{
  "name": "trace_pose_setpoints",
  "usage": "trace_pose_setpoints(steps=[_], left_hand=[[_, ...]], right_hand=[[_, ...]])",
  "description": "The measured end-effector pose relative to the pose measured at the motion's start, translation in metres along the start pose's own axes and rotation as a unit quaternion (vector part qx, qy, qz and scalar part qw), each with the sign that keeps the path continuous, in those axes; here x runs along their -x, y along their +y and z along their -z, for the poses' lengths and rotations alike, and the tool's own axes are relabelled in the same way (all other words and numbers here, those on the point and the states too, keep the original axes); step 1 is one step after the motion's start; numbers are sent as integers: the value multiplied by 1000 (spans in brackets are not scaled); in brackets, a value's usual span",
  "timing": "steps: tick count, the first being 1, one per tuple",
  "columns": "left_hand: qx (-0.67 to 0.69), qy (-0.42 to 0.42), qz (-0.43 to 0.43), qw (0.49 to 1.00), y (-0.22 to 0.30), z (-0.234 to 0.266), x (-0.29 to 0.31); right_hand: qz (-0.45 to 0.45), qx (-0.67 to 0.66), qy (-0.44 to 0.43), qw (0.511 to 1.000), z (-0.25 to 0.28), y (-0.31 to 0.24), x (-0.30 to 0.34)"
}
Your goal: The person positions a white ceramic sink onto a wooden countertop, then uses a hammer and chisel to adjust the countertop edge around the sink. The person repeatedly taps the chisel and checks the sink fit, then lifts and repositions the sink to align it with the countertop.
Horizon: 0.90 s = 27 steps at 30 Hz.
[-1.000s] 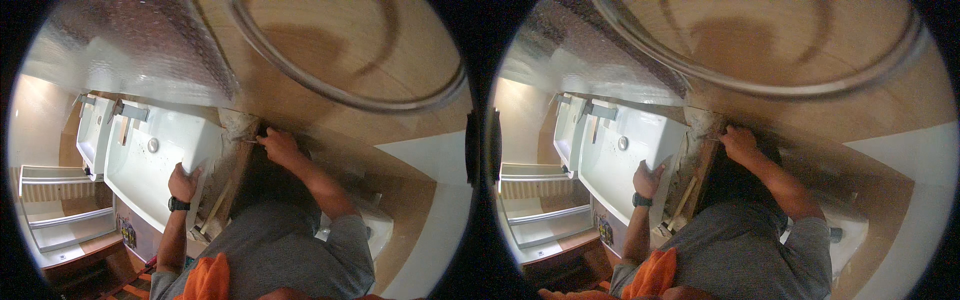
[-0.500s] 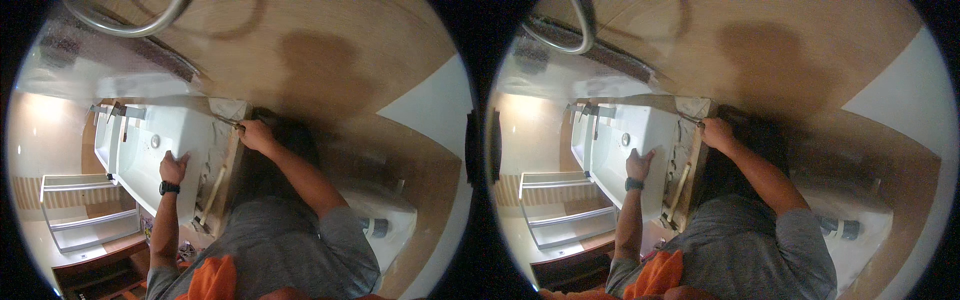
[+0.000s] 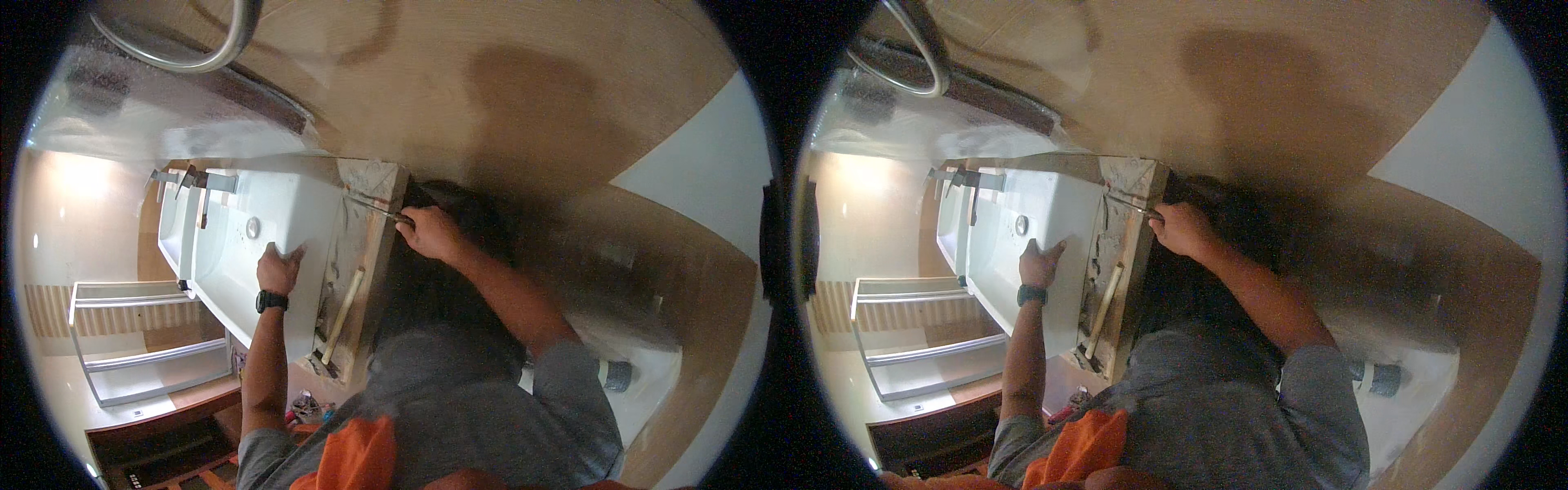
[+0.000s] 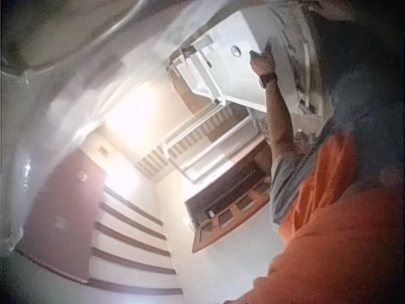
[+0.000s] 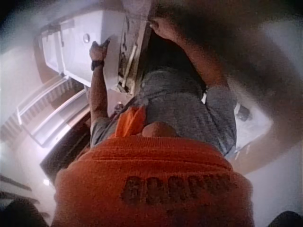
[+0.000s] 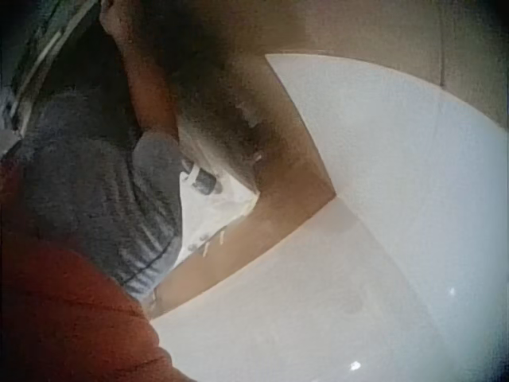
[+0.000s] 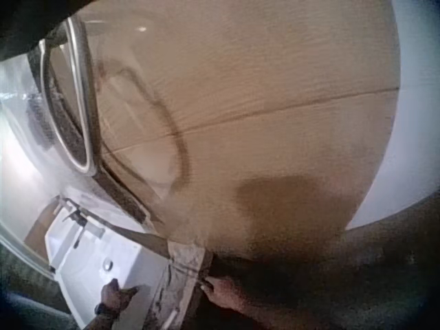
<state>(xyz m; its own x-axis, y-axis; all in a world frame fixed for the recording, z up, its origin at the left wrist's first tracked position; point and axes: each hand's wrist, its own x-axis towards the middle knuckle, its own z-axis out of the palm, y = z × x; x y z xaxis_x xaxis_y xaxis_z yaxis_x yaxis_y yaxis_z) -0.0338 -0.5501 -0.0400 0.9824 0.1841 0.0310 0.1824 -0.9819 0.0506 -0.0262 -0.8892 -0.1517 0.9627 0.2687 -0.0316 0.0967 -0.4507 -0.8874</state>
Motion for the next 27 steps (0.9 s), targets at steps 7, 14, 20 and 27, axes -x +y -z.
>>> trace_pose_setpoints(steps=[7, 14, 20, 27], left_hand=[[-7, 22, -23, 999, 3, -1, 0], [-8, 23, -21, 999, 5, 1, 2], [-18, 13, -8, 1000, 3, -2, -2], [-15, 12, -13, 1000, 8, 2, -2]], right_hand=[[-44, -33, 97, 994, -41, -5, -11], [-123, -54, 181, 974, -63, -8, -17], [-77, -31, 118, 990, -63, 7, -26], [-75, -70, 112, 988, -58, 13, -29]])
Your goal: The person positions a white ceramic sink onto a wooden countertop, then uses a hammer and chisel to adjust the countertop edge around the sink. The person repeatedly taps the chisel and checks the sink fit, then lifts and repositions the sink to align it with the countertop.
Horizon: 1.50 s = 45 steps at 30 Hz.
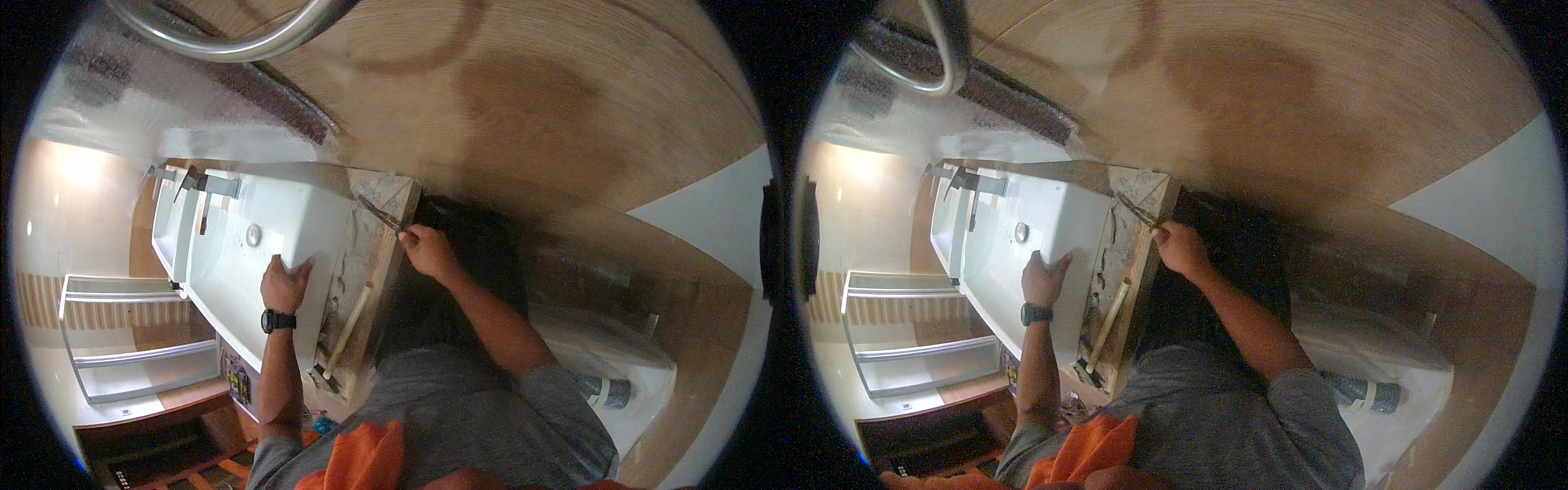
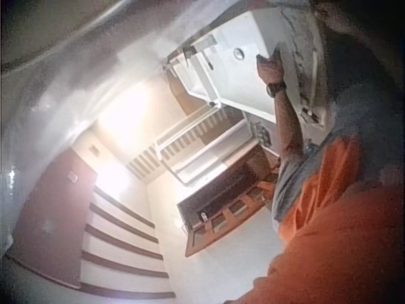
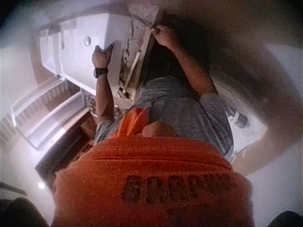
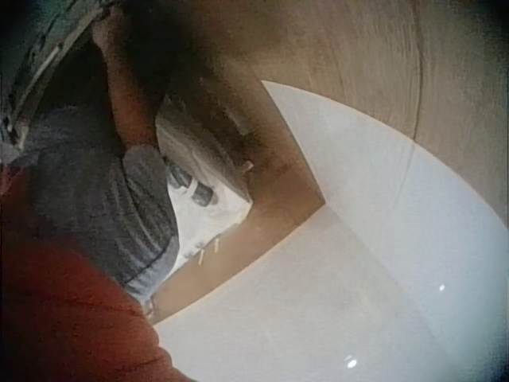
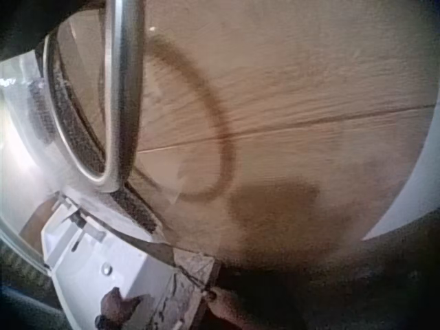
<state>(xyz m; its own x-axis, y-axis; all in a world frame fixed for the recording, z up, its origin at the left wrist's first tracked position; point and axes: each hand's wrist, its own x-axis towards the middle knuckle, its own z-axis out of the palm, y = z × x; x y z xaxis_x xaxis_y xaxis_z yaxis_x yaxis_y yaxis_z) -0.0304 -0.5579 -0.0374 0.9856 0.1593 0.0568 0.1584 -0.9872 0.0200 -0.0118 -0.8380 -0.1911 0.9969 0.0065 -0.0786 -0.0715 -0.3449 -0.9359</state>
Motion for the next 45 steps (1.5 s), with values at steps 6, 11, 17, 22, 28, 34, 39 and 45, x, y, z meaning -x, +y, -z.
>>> trace_pose_setpoints(steps=[6, 11, 17, 22, 28, 34, 39, 45], left_hand=[[12, 8, 1, 1000, 6, 3, 0], [11, 11, -1, 1000, 2, -1, 1], [18, 38, -31, 999, -2, -6, 0], [-1, 18, -15, 1000, 2, -3, 1], [23, 37, -25, 999, -1, -7, -1], [41, 21, -27, 999, -4, -5, -2], [31, 24, -10, 999, -4, -7, -2], [53, 12, -10, 998, -4, -8, -6]], right_hand=[[-34, -90, -82, 992, 11, 35, -30], [20, -8, -65, 998, 21, 26, -27], [-37, -78, -89, 992, 5, 34, -18], [-15, -74, -66, 995, 4, 29, -11], [7, -19, -50, 999, -9, 22, -11], [-34, -46, -53, 997, 4, 24, -15], [-55, -47, -49, 996, -4, 37, -19], [-46, -44, -53, 997, -1, 48, -33]])
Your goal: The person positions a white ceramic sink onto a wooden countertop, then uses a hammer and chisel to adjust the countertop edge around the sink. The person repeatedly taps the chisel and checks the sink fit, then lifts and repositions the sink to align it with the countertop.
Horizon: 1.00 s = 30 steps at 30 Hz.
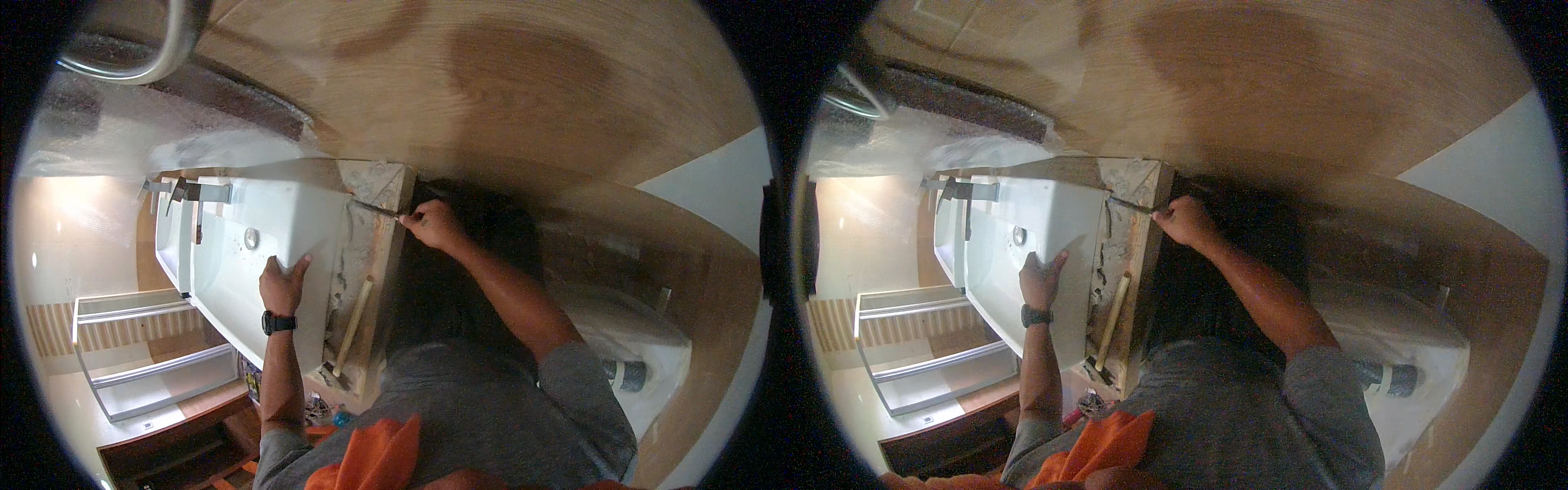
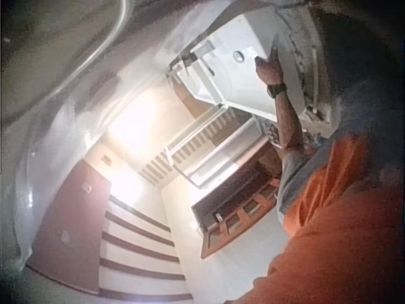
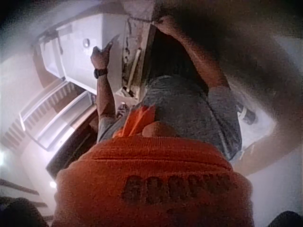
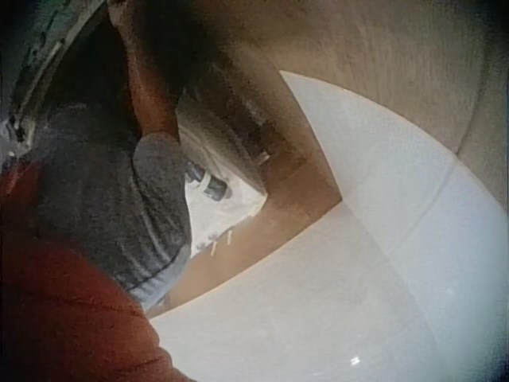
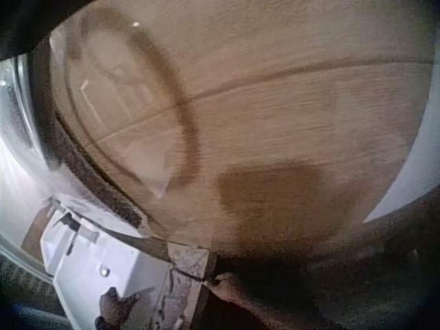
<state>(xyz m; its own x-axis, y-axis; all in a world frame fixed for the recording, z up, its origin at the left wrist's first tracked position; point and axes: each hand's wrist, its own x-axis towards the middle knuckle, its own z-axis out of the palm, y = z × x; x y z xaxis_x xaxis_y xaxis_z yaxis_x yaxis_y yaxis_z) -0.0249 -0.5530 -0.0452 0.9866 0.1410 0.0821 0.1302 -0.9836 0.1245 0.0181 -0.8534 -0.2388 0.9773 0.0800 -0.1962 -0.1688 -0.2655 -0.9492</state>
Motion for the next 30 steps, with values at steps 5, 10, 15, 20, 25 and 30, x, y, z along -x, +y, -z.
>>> trace_pose_setpoints(steps=[5, 10, 15, 20, 25, 30], left_hand=[[0, -2, 13, 1000, -3, 1, 3], [-22, 21, -6, 1000, 0, 2, 2], [-48, -37, 45, 997, 7, 8, 2], [46, 201, -186, 961, 5, -7, 20], [-13, -52, -187, 981, 33, -51, 101], [-37, -142, -20, 989, 35, -72, 142]], right_hand=[[26, 16, -1, 1000, 8, -10, -2], [47, 39, 30, 998, 1, -7, 3], [-35, 3, -24, 999, 9, -10, 2], [21, -15, 70, 997, 6, -15, -1], [-12, -358, 129, 925, -4, 4, -1], [-59, -453, 185, 870, -3, 30, 8]])
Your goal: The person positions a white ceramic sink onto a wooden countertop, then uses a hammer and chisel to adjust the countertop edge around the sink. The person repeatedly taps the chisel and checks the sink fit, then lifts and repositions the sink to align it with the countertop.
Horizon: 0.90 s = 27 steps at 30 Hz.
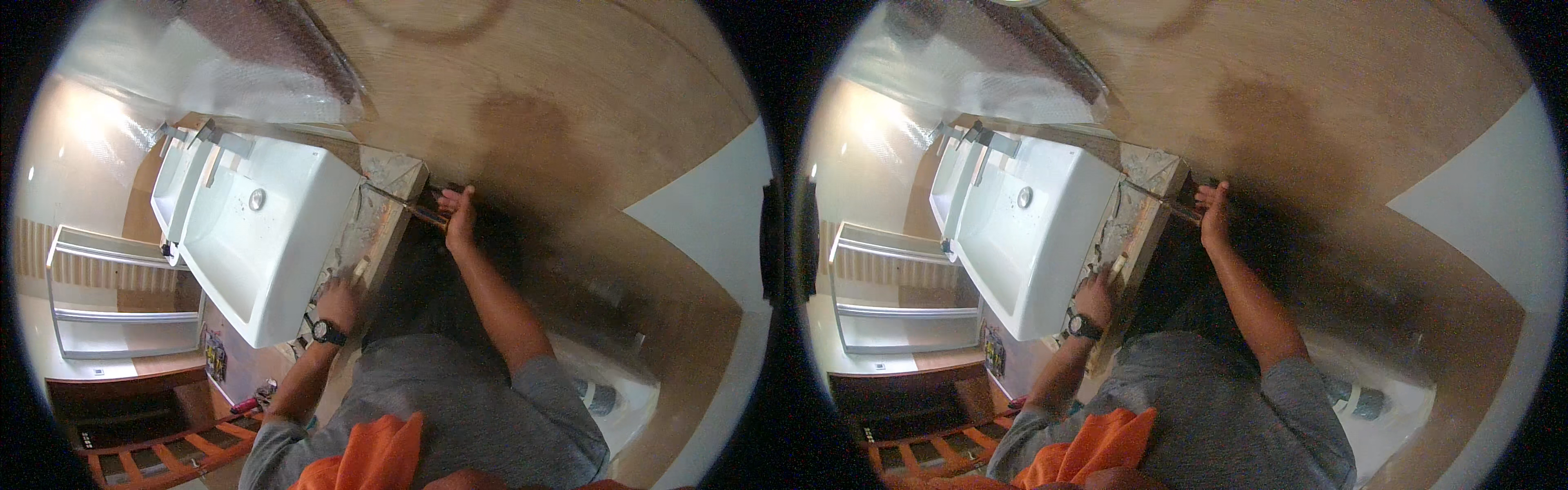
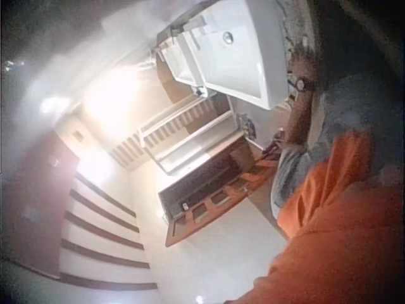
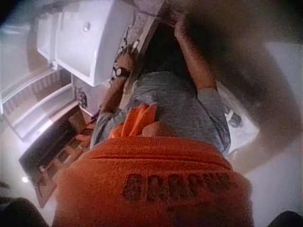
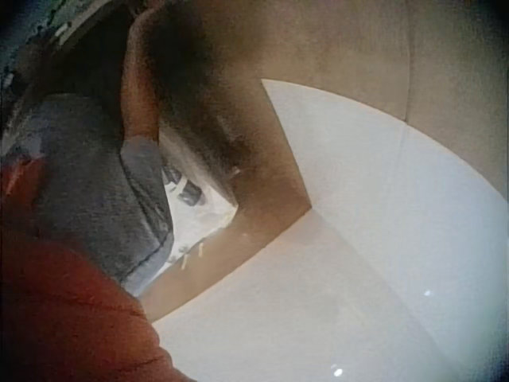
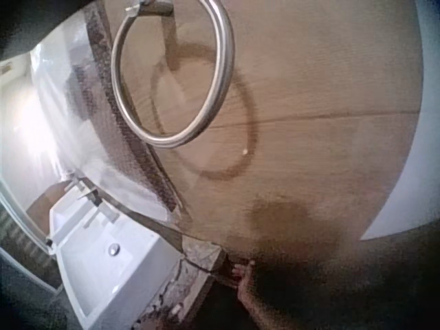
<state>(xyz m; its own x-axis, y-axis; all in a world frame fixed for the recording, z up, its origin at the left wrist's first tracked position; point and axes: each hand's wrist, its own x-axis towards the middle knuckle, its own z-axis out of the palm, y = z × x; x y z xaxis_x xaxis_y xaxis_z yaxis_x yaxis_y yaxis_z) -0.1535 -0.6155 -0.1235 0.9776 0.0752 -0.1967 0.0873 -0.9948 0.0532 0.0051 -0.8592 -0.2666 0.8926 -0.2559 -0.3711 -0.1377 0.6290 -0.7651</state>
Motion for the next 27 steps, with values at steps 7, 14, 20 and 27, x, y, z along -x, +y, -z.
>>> trace_pose_setpoints(steps=[7, 14, 20, 27], left_hand=[[153, 40, 16, 987, -6, 16, 25], [166, -35, -281, 944, 48, 46, 42], [42, -80, -337, 937, 127, 95, 25], [184, 33, -624, 758, 97, 70, 32]], right_hand=[[306, 312, 46, 899, 14, -51, 61], [381, 660, -418, 495, -33, -154, 196], [171, 667, -379, 619, 33, -150, 191], [27, 659, -152, 736, 111, -177, 223]])
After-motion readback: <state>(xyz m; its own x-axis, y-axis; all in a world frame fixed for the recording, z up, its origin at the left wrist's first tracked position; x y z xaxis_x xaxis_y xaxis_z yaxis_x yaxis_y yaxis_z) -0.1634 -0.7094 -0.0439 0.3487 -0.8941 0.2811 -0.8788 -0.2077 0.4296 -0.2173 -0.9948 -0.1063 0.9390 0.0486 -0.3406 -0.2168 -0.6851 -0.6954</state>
